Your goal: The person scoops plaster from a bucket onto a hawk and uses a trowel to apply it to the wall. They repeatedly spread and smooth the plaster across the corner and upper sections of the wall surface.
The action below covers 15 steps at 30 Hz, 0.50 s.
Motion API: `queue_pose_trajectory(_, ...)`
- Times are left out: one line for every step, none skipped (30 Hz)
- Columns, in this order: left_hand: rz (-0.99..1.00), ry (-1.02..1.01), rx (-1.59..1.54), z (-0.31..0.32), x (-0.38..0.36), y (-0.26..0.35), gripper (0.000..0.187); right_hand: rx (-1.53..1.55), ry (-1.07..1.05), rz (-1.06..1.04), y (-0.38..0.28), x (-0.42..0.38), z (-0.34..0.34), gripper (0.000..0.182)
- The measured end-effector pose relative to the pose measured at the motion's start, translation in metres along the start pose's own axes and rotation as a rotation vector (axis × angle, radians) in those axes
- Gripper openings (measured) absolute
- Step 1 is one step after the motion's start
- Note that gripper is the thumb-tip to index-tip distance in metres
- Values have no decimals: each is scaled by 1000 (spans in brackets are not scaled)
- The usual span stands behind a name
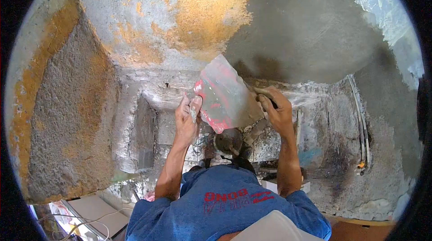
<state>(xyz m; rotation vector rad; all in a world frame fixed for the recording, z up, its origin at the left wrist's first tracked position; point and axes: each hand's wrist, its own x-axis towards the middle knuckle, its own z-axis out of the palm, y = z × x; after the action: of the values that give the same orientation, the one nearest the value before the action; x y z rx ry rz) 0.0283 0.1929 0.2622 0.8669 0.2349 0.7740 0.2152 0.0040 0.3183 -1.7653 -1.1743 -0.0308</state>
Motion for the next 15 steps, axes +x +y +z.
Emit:
queue_pose_trajectory(10, -2, 1, 4, 1, 2, 37, -1, 7, -2, 4, 2, 1, 22)
queue_pose_trajectory(9, -8, 3, 6, 1, 4, 37, -9, 6, 1, 6, 3, 4, 22)
queue_pose_trajectory(11, -10, 27, 9, 1, 6, 36, -19, 2, 3, 7, 3, 5, 22)
queue_pose_trajectory(20, -9, 48, 10, 2, 7, 35, -19, 0, -3, 7, 0, 2, 22)
queue_pose_trajectory(35, -6, 46, 9, 5, 8, 35, -57, 109, 8, 8, -5, -4, 23)
queue_pose_trajectory(63, 29, 28, 7, 8, 10, 32, -89, 216, 17, 7, -7, -8, 24)
queue_pose_trajectory(88, 66, 11, 4, 10, 12, 30, -81, 208, 3, 3, -9, -17, 24)
queue_pose_trajectory(99, 73, 16, -1, 10, 16, 30, -197, 232, -137, -12, -11, -30, 26)
queue_pose_trajectory(145, 117, 125, -7, 11, 20, 28, -313, 261, -274, -25, -10, -38, 29)
queue_pose_trajectory(186, 154, 235, -9, 11, 23, 27, -307, 266, -275, -32, -10, -41, 29)
queue_pose_trajectory(182, 147, 240, -7, 11, 25, 27, -417, 201, -336, -38, -12, -44, 33)
queue_pose_trajectory(238, 149, 270, -1, 10, 27, 24, -534, 137, -390, -41, -16, -47, 37)
queue_pose_trajectory(294, 145, 295, 5, 11, 27, 21, -546, 150, -377, -39, -19, -47, 37)
queue_pose_trajectory(297, 126, 357, 5, 9, 24, 19, -521, 161, -384, -36, -18, -43, 40)
queue_pose_trajectory(292, 111, 355, 2, 7, 22, 19, -494, 168, -393, -32, -17, -39, 42)
